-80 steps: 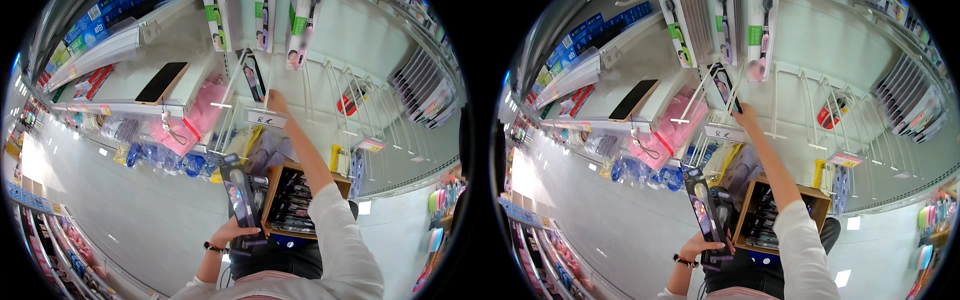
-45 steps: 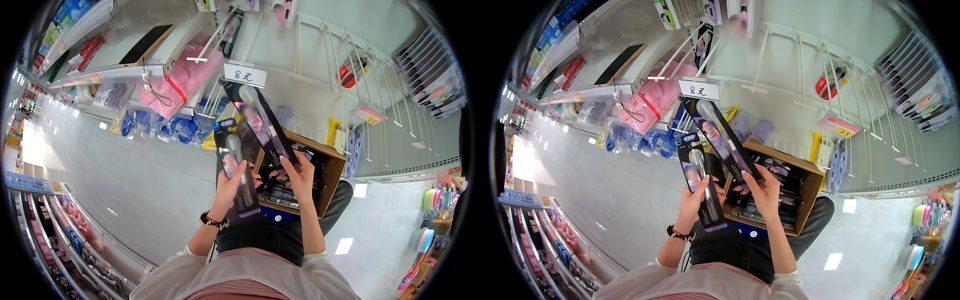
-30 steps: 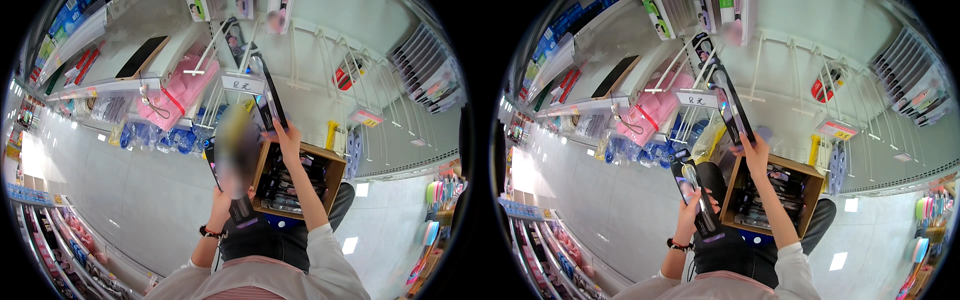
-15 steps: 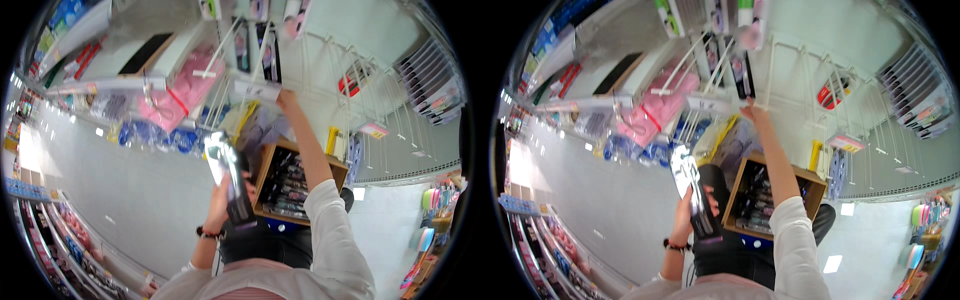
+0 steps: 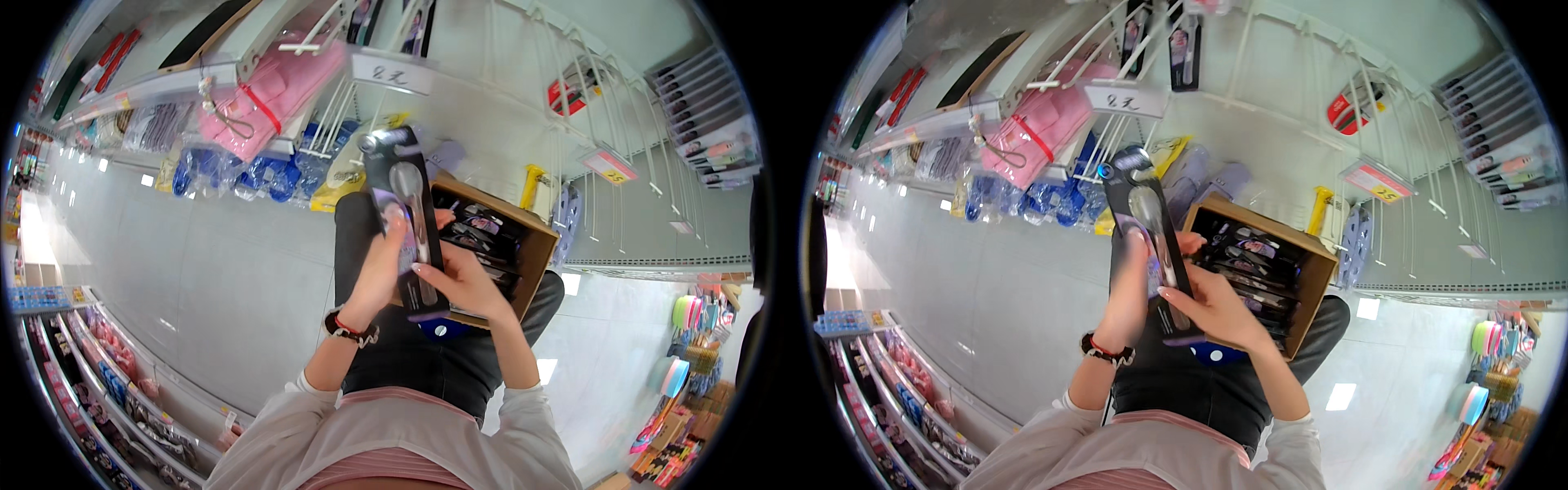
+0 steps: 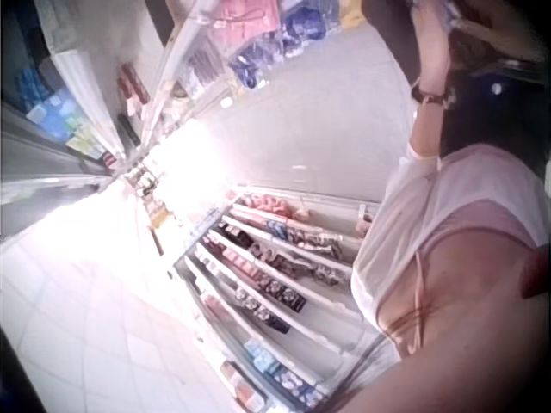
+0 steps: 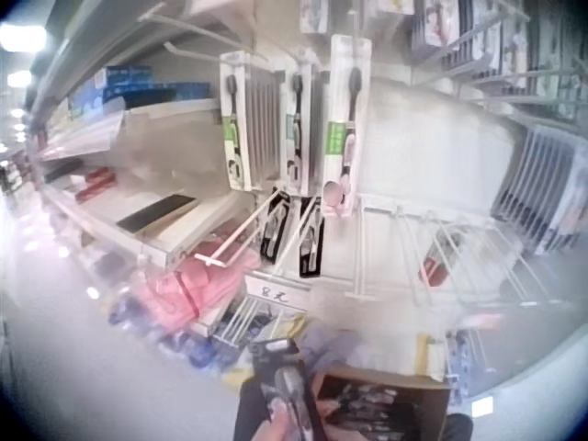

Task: The person sits on the floor in a store aisle and restocks toothbrushes. They repeatedly pick packaged toothbrushes from a cardboard box on their lap and hang them on hooks on the display rack in front of them.

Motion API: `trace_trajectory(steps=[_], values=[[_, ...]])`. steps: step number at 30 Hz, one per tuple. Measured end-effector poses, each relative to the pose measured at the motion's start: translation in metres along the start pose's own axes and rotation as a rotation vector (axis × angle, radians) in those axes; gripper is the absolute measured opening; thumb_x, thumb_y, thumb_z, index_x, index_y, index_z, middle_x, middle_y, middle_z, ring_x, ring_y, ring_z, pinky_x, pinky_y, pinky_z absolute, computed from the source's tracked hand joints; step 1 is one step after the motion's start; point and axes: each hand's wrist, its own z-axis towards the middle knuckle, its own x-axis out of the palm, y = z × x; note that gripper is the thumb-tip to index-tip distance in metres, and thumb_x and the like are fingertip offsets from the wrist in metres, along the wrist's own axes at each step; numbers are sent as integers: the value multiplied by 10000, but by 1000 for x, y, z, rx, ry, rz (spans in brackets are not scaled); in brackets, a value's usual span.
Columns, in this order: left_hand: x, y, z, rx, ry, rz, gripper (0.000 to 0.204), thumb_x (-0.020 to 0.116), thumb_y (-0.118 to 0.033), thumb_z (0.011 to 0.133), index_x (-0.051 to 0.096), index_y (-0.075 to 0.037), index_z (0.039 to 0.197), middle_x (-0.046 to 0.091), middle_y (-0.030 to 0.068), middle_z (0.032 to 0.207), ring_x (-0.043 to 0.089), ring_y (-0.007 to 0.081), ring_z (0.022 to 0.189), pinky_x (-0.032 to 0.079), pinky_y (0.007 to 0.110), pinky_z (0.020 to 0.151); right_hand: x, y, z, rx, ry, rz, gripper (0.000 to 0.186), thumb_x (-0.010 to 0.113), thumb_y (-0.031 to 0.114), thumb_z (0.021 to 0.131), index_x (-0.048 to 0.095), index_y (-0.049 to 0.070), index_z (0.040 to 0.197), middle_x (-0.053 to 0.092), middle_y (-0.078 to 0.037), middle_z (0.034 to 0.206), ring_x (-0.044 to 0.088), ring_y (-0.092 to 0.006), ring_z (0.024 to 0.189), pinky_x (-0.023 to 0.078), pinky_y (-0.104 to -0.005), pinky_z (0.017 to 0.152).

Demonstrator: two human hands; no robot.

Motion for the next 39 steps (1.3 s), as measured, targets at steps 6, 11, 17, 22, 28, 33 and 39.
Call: trace_trajectory(steps=[6, 11, 17, 22, 28, 33, 39], values=[[-6, 30, -2, -66, 35, 82, 618, 216, -479, 982, 340, 3, 1348, 432, 152, 1343, 431, 235, 1220, 332, 372, 1022, -16, 16, -1, -150, -381, -196, 160, 572, 110, 891, 579, -11, 996, 521, -43, 621, 431, -55, 558, 361, -227, 498], [-26, 48, -9, -203, 70, 113, 602, 214, -473, 984, 389, -3, 1317, 510, 150, 1261, 487, 231, 1148, 360, 362, 981, -36, 27, 6, -183, -454, -271, 181, 569, 92, 887, 566, -34, 1018, 570, -76, 677, 448, -94, 598, 397, -241, 547], [-14, 37, -12, -272, 123, 78, 530, 229, -411, 996, 441, -14, 1275, 586, 127, 1164, 541, 204, 1062, 391, 339, 943, -45, 16, 13, -146, -481, -332, 192, 591, 88, 869, 580, -20, 1027, 596, -117, 704, 418, -100, 591, 391, -245, 536], [-18, 40, -13, -303, 116, 71, 561, 289, -448, 973, 475, 6, 1244, 613, 118, 1109, 555, 177, 1025, 399, 309, 920, -54, 8, 15, -170, -546, -315, 148, 590, 122, 890, 598, -4, 966, 427, 23, 546, 353, -34, 518, 293, -217, 459], [-23, 46, -10, -315, 125, 92, 548, 301, -447, 974, 485, -2, 1234, 620, 112, 1088, 565, 165, 985, 414, 297, 899, -71, 5, 34, -186, -552, -247, 174, 584, 162, 904, 578, -9, 871, 407, 51, 557, 339, -23, 523, 267, -216, 454], [-24, 53, -11, -319, 135, 147, 506, 288, -422, 985, 509, -24, 1208, 621, 124, 1085, 579, 178, 975, 429, 305, 886, -73, -9, 52, -159, -485, -197, 176, 585, 164, 905, 570, 0, 842, 404, 58, 568, 330, -19, 528, 243, -219, 453], [-33, 59, -14, -356, 131, 145, 497, 322, -424, 980, 519, -20, 1192, 626, 125, 1067, 585, 175, 961, 437, 299, 879, -89, -13, 104, -151, -524, -163, 252, 571, 230, 915, 562, 10, 792, 439, 57, 597, 376, -26, 558, 297, -220, 485]])
